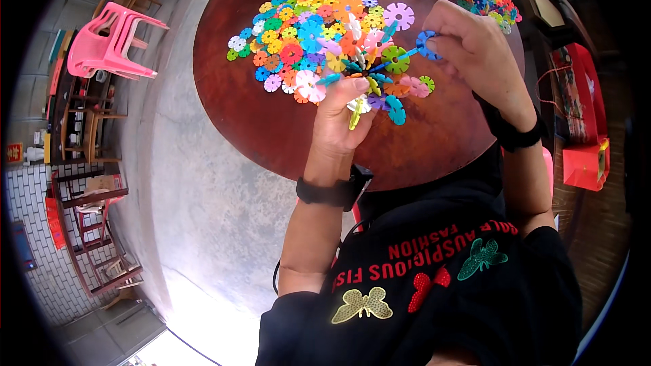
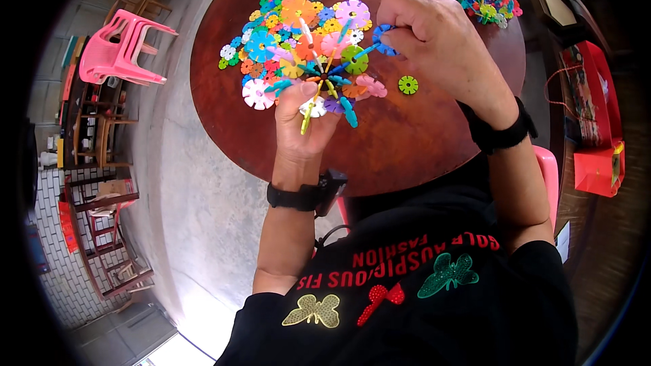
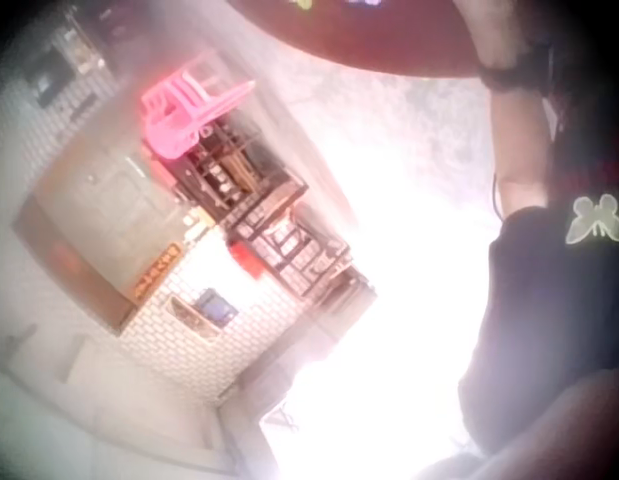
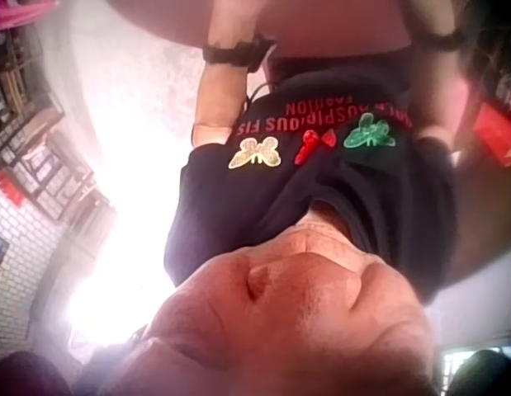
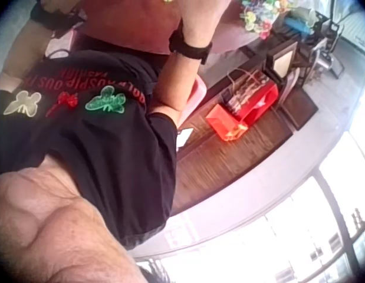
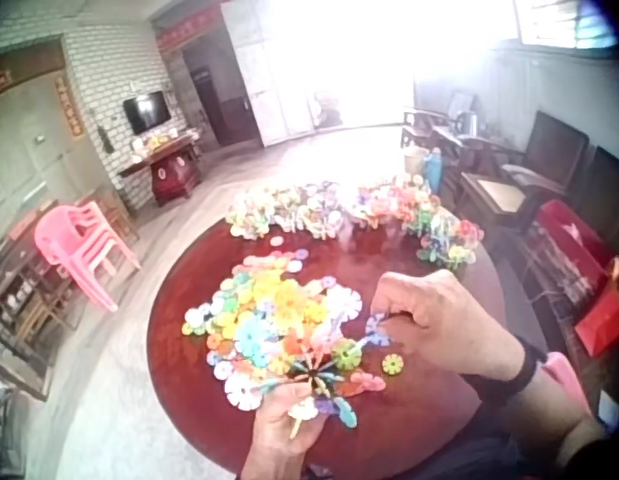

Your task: Assembling a colorful plastic interlocking disc toy at a table.

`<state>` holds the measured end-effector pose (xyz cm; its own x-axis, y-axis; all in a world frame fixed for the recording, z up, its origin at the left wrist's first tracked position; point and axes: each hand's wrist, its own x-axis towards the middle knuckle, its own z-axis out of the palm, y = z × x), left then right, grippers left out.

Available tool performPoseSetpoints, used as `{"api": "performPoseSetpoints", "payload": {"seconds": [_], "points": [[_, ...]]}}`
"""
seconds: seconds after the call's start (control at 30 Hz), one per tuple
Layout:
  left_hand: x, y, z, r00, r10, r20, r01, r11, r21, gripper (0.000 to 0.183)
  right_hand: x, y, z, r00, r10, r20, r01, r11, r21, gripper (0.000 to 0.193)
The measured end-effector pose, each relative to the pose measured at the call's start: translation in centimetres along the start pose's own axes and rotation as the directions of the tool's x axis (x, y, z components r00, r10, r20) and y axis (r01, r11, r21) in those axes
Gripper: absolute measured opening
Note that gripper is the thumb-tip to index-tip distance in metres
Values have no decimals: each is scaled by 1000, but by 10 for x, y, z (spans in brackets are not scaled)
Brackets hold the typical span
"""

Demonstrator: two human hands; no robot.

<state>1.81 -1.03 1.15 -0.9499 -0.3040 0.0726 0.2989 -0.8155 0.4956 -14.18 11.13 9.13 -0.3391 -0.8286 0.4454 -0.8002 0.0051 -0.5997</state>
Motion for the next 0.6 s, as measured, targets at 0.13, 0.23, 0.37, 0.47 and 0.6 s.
{"api": "performPoseSetpoints", "payload": {"seconds": [0.13,0.23,0.37,0.47,0.6], "points": [[-1,-2,-2,997,71,-34,-70,997,32,51,-3,-2,4,999,-25,-33,27,998,59,14],[-1,-5,-3,990,107,-87,-89,979,184,58,-3,0,5,996,-66,-54,67,997,27,14],[4,-5,-8,991,134,-12,-131,982,134,60,3,-1,1,998,-64,-21,64,998,1,11],[3,-7,-4,986,149,71,-156,981,112,71,11,4,-11,948,251,198,-296,922,250,6],[-4,2,-4,975,92,202,-90,996,-21,82,23,19,-20,990,75,117,-99,971,217,8]]}}
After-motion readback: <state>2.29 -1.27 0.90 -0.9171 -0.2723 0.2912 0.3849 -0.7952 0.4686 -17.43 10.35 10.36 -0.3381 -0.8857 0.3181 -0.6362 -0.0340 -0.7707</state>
